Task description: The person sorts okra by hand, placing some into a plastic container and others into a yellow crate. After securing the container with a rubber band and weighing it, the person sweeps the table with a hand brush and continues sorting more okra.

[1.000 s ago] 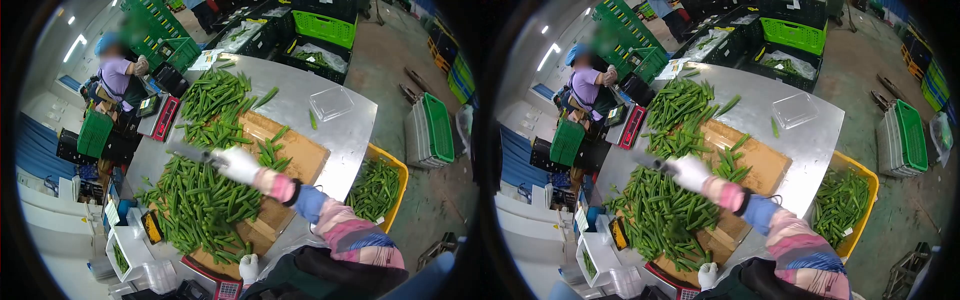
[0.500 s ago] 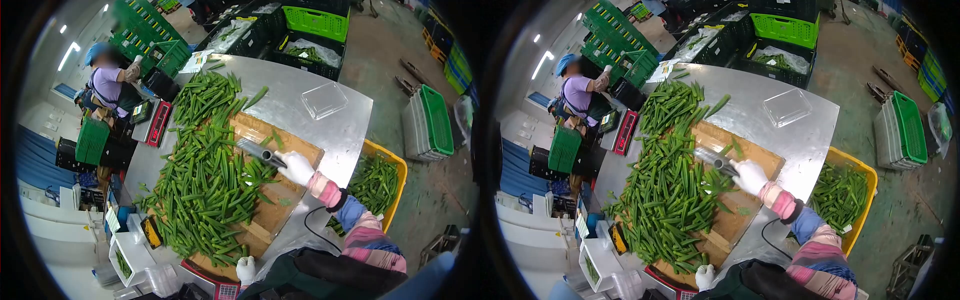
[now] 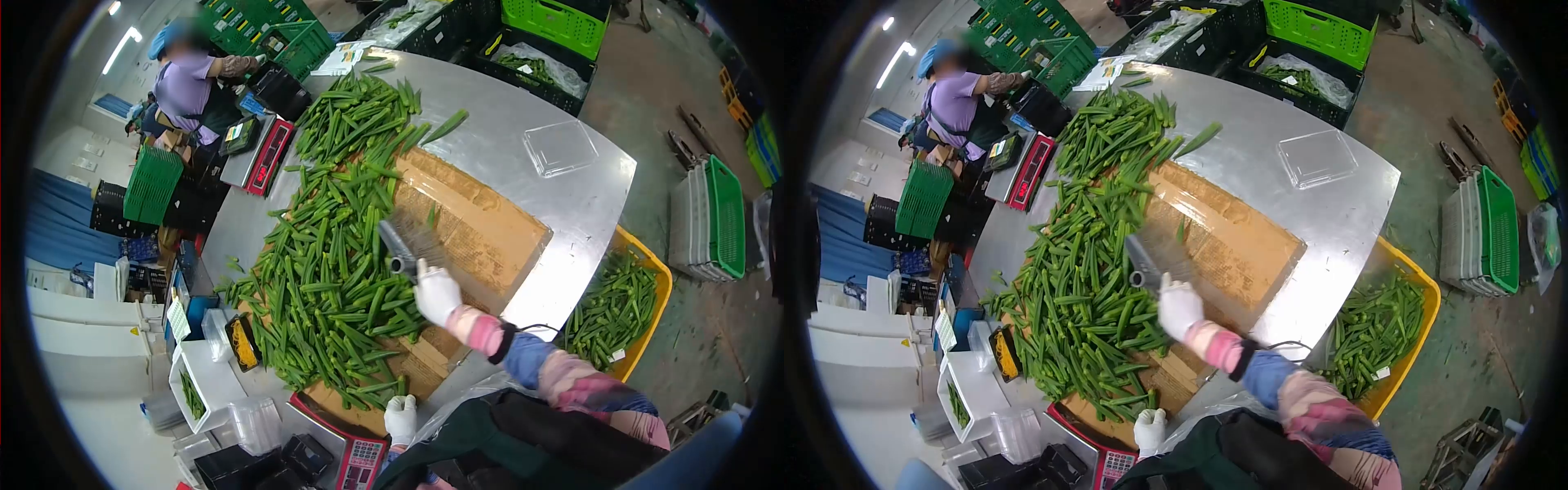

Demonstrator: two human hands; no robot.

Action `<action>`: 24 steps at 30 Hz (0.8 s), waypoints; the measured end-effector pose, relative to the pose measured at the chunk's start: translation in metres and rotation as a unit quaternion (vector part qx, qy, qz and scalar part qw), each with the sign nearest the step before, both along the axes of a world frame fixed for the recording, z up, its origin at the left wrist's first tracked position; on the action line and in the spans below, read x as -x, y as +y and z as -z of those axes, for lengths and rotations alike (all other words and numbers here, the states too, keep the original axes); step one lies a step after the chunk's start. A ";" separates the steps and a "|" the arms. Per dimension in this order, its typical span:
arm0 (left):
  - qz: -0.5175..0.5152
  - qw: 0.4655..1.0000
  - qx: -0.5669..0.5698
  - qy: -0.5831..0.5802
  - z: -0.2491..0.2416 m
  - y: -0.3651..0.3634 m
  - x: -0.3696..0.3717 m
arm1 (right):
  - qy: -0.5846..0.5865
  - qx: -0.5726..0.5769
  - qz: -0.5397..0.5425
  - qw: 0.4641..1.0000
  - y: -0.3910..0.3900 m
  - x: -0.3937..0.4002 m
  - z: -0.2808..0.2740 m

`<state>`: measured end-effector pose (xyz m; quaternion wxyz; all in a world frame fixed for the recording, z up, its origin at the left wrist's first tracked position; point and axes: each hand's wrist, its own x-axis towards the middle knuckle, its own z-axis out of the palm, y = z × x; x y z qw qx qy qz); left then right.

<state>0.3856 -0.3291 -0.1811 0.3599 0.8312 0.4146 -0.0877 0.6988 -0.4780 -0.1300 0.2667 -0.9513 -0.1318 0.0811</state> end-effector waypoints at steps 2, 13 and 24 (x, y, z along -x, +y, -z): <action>0.008 1.000 -0.015 0.007 -0.005 -0.001 -0.002 | 0.042 -0.122 0.020 0.991 0.038 0.007 -0.005; 0.039 0.997 -0.069 -0.011 -0.019 -0.014 -0.004 | -0.058 -0.243 -0.169 0.953 0.163 -0.005 -0.048; 0.028 0.996 -0.083 0.035 -0.029 -0.015 -0.018 | -0.279 0.057 0.232 0.930 -0.091 -0.276 -0.021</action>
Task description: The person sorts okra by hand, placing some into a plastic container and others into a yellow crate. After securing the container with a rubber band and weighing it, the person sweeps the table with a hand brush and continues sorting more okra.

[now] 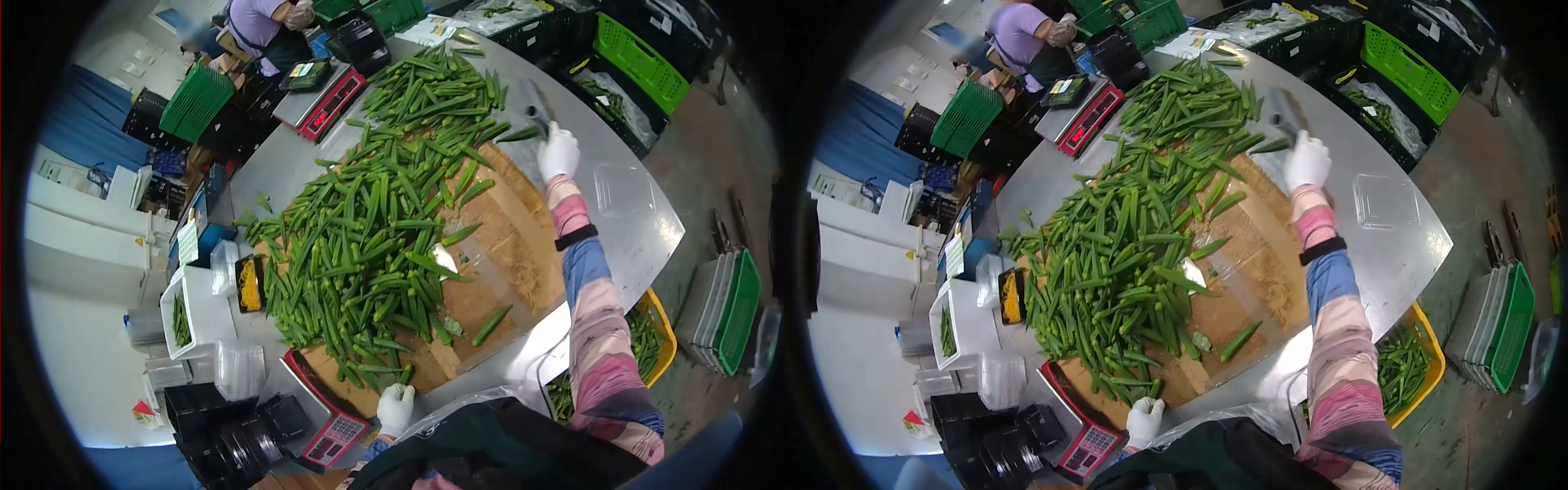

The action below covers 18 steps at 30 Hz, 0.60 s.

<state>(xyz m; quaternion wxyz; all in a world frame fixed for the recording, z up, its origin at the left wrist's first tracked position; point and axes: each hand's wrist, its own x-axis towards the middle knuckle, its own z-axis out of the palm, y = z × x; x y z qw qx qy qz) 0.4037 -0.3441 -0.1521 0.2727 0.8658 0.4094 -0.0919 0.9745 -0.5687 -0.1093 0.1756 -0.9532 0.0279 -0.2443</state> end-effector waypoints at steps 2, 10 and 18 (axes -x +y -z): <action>0.001 1.000 -0.004 0.002 -0.004 0.000 -0.002 | 0.116 0.038 0.074 0.990 -0.029 -0.030 0.031; -0.006 0.999 -0.030 0.038 0.005 0.002 -0.003 | 0.157 -0.014 -0.206 0.966 0.118 0.023 0.052; -0.020 0.999 -0.018 0.028 0.006 0.001 -0.002 | 0.209 -0.068 -0.338 0.915 0.250 0.108 -0.004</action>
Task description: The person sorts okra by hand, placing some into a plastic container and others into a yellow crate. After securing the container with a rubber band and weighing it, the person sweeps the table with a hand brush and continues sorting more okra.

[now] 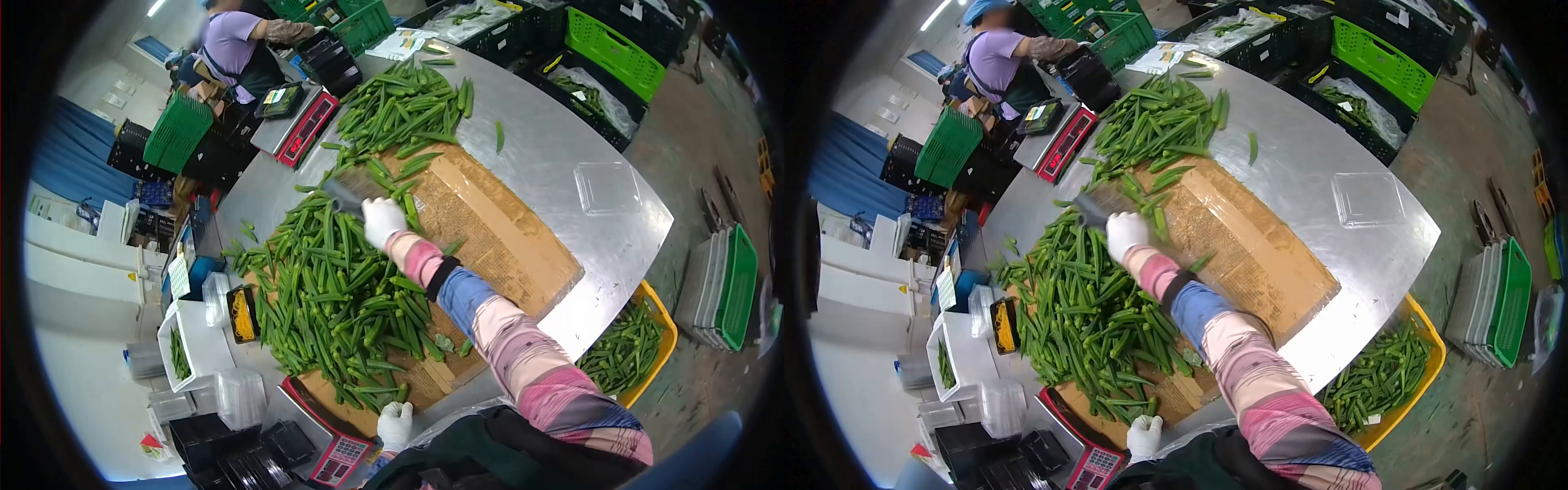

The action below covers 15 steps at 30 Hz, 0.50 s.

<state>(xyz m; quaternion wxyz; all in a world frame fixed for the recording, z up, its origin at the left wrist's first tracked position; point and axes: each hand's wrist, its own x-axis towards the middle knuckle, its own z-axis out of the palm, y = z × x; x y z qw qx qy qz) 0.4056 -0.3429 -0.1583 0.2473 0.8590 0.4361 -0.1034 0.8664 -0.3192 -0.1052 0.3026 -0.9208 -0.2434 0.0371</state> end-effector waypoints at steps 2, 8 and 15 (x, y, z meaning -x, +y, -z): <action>0.003 1.000 -0.003 -0.001 -0.001 0.000 0.001 | 0.020 -0.035 -0.055 0.998 0.006 0.019 -0.018; 0.008 0.999 0.000 -0.038 -0.004 -0.003 0.006 | -0.039 -0.243 -0.030 0.969 -0.075 -0.020 -0.048; 0.006 1.000 -0.010 -0.028 0.000 0.000 0.000 | -0.185 0.083 0.366 0.908 -0.210 -0.132 0.043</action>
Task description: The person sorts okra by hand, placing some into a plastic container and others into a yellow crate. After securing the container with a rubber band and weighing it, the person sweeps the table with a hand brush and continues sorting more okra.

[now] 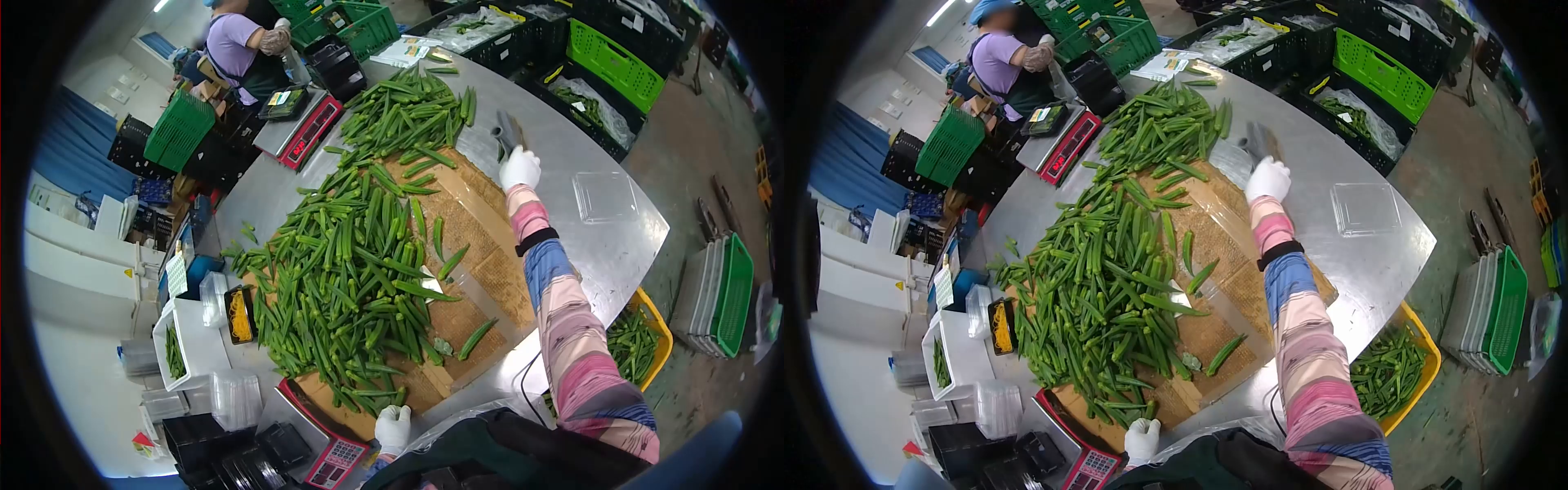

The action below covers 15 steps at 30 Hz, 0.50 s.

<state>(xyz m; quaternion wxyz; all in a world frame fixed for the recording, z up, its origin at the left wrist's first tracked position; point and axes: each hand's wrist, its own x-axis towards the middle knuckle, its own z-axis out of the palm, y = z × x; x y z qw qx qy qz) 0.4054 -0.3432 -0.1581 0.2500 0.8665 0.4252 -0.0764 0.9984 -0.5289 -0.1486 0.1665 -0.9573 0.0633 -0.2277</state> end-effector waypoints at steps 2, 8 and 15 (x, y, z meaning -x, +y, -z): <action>-0.004 1.000 0.004 0.006 -0.002 0.000 0.000 | 0.095 0.016 -0.051 0.994 -0.008 0.011 0.020; -0.006 1.000 0.016 -0.022 -0.002 -0.004 -0.003 | 0.255 -0.300 -0.401 0.827 0.065 0.128 -0.038; 0.041 0.996 0.030 -0.068 -0.006 -0.006 0.003 | -0.004 -0.207 -0.391 0.897 -0.017 0.214 -0.071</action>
